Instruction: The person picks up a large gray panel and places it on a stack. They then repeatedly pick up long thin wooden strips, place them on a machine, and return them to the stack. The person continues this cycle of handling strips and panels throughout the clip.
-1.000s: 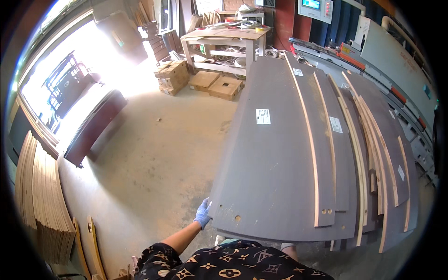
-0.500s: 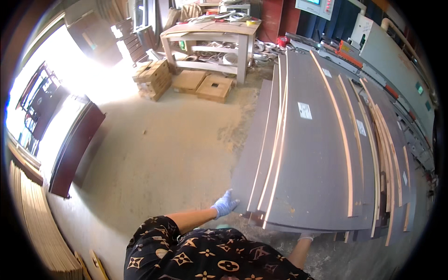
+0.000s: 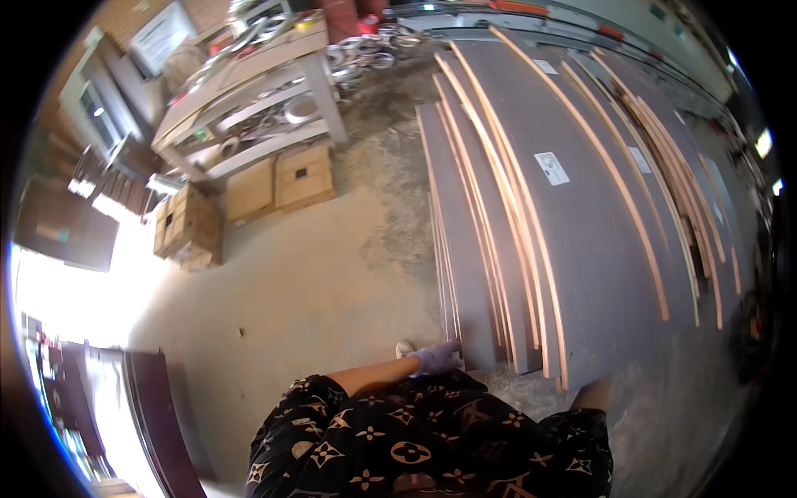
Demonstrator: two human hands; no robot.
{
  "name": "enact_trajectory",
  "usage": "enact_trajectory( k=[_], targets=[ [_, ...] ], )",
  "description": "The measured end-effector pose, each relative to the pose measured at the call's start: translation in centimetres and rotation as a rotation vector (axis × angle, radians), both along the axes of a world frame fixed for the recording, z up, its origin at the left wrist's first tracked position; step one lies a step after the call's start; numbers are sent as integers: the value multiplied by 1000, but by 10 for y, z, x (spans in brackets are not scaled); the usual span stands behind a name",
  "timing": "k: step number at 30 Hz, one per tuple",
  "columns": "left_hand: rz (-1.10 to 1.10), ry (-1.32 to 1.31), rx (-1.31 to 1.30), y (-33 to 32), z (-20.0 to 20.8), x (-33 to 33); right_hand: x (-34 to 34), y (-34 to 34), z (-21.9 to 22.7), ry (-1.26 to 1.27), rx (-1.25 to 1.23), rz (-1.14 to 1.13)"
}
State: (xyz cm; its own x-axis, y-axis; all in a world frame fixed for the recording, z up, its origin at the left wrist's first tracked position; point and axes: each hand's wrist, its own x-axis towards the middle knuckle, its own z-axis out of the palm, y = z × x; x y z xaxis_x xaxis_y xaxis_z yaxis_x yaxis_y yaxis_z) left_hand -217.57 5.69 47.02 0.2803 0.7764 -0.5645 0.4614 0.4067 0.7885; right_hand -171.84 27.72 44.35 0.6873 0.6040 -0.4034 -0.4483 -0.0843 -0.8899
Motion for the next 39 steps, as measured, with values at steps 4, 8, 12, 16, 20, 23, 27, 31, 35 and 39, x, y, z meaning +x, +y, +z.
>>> enact_trajectory(
  k=[4,8,12,16,20,23,27,31,35,39],
  targets=[
    [32,-306,-32,46,-48,-70,4,-13,80,-375,5,-172],
    [208,-501,-126,83,-59,-187,-148,-88,289,-962,467,57],
    [336,-597,-190,138,-37,-288,-303,-96,380,-1526,179,799],
    [119,-465,36,217,6,-335,-344,-42,378,-1836,-177,789],
    [21,-565,177,258,43,-370,-361,41,385,-1859,-725,614],
    [12,-682,175,291,64,-386,-383,99,382,-1812,-843,607],
    [79,-826,188,353,53,-414,-382,162,354,-1720,-747,570],
    [171,-824,313,434,82,-445,-421,177,381,-1779,-785,554],
    [162,-655,575,507,125,-449,-376,188,343,-1727,-574,372],
    [208,-491,781,587,154,-475,-420,191,355,-1628,-351,441]
  ],
)
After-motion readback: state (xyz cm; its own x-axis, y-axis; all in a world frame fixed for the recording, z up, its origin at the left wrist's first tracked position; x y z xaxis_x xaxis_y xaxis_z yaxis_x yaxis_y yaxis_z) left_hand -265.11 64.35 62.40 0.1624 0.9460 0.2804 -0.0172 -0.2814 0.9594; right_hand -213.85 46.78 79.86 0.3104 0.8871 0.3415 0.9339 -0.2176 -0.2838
